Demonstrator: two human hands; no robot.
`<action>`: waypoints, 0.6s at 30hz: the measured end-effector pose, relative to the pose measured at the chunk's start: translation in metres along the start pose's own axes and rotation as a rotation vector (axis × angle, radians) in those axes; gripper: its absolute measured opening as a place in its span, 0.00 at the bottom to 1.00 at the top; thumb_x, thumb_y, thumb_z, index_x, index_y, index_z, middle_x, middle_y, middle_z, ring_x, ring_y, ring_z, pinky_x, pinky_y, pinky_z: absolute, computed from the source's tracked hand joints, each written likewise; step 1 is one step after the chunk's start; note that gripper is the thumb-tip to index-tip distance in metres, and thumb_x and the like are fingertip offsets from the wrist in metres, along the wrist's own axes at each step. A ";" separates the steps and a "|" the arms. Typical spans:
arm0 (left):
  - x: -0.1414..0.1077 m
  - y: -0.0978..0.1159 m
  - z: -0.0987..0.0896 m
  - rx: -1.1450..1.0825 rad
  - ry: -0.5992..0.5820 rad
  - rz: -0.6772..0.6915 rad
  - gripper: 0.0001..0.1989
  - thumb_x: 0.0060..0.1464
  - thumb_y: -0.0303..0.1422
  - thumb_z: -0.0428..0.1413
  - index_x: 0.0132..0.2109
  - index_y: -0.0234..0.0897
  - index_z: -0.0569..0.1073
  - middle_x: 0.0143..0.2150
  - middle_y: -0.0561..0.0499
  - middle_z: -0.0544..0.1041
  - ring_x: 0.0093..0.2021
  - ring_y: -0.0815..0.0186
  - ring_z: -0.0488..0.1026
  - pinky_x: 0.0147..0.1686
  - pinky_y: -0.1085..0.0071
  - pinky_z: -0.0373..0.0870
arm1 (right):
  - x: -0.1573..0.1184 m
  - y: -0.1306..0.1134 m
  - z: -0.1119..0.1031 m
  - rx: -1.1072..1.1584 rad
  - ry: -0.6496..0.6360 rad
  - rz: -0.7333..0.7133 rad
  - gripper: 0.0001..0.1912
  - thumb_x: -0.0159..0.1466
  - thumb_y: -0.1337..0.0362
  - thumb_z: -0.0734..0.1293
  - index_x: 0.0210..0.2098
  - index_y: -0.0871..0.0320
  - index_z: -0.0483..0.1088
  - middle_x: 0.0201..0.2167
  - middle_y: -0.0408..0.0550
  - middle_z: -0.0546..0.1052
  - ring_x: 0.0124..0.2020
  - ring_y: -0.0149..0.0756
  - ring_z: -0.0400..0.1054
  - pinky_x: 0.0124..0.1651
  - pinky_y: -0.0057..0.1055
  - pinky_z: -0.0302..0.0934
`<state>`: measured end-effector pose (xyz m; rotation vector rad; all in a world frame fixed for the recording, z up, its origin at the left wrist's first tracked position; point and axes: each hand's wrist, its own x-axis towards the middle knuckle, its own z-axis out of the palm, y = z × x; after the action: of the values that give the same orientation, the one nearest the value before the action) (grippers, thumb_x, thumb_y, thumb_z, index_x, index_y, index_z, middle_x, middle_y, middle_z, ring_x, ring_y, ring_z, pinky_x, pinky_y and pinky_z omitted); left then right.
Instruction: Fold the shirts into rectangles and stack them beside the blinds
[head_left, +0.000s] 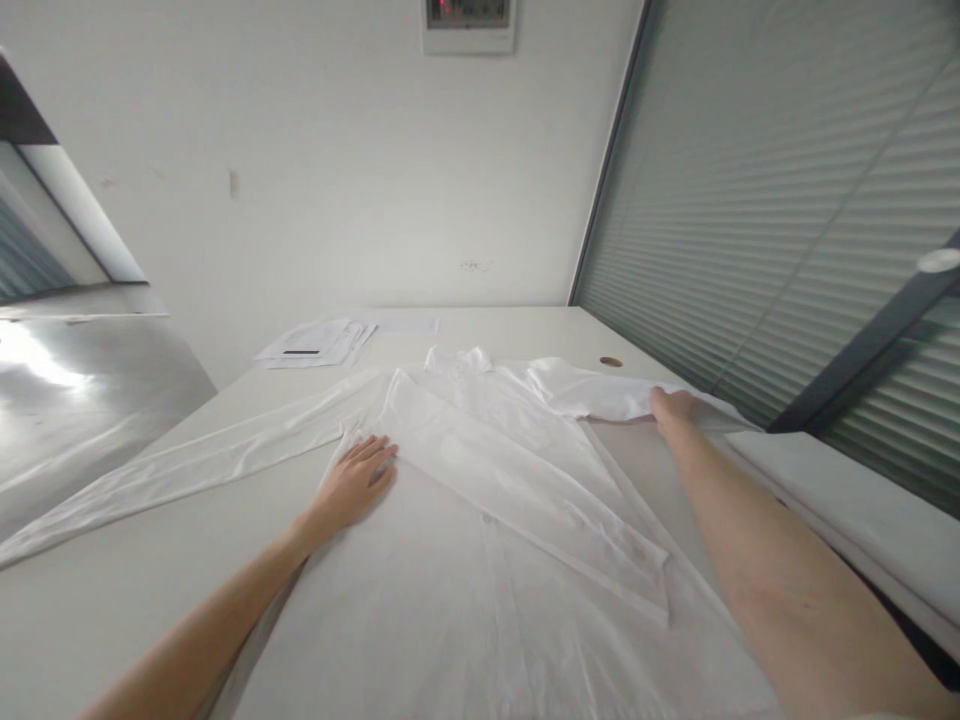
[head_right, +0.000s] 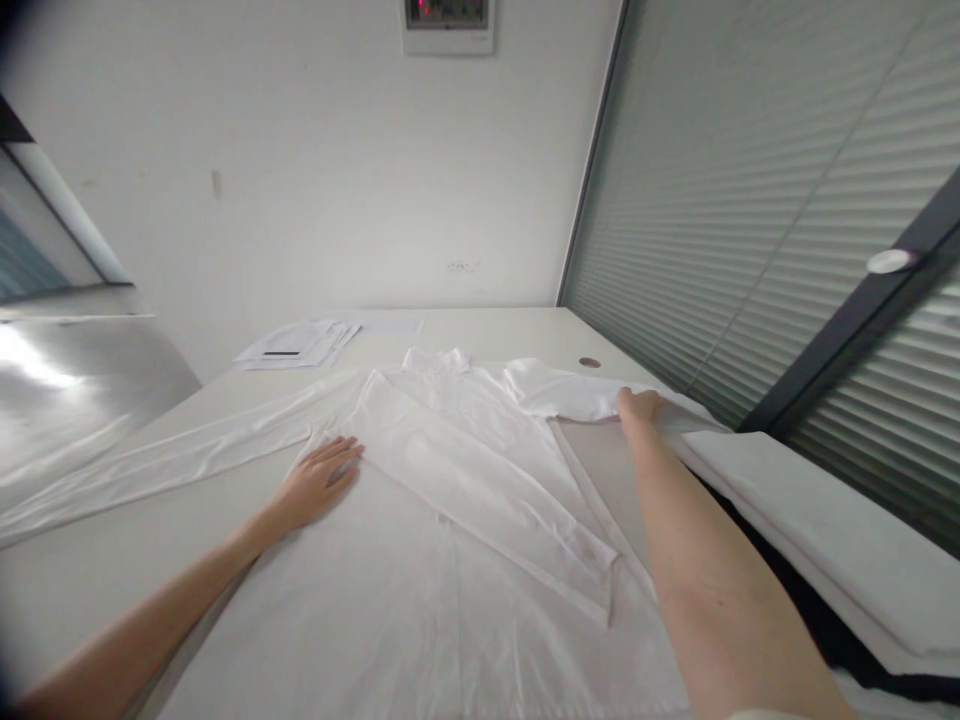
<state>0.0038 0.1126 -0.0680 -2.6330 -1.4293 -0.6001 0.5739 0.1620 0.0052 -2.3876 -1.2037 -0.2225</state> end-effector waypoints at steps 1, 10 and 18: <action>0.000 0.000 0.000 -0.006 0.001 -0.003 0.24 0.67 0.42 0.45 0.62 0.37 0.71 0.64 0.41 0.69 0.66 0.52 0.64 0.65 0.50 0.61 | 0.001 -0.007 0.000 0.008 0.023 0.028 0.28 0.69 0.67 0.52 0.60 0.87 0.59 0.53 0.85 0.67 0.55 0.59 0.67 0.50 0.42 0.62; 0.002 -0.001 -0.001 -0.119 0.118 -0.017 0.21 0.65 0.41 0.48 0.58 0.38 0.73 0.61 0.41 0.73 0.62 0.52 0.69 0.63 0.51 0.64 | -0.088 -0.106 -0.005 0.279 -0.003 -0.853 0.32 0.67 0.59 0.58 0.68 0.65 0.55 0.65 0.64 0.62 0.68 0.52 0.51 0.67 0.49 0.48; 0.011 0.002 -0.015 -0.284 0.150 -0.108 0.20 0.61 0.40 0.49 0.57 0.40 0.72 0.56 0.45 0.76 0.57 0.56 0.72 0.59 0.55 0.68 | -0.188 -0.113 -0.004 0.371 -0.447 -1.356 0.19 0.68 0.56 0.62 0.55 0.56 0.70 0.44 0.54 0.76 0.50 0.46 0.69 0.56 0.46 0.60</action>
<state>0.0063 0.1163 -0.0493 -2.6532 -1.5504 -1.0618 0.3705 0.0829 -0.0182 -0.9895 -2.6023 0.1423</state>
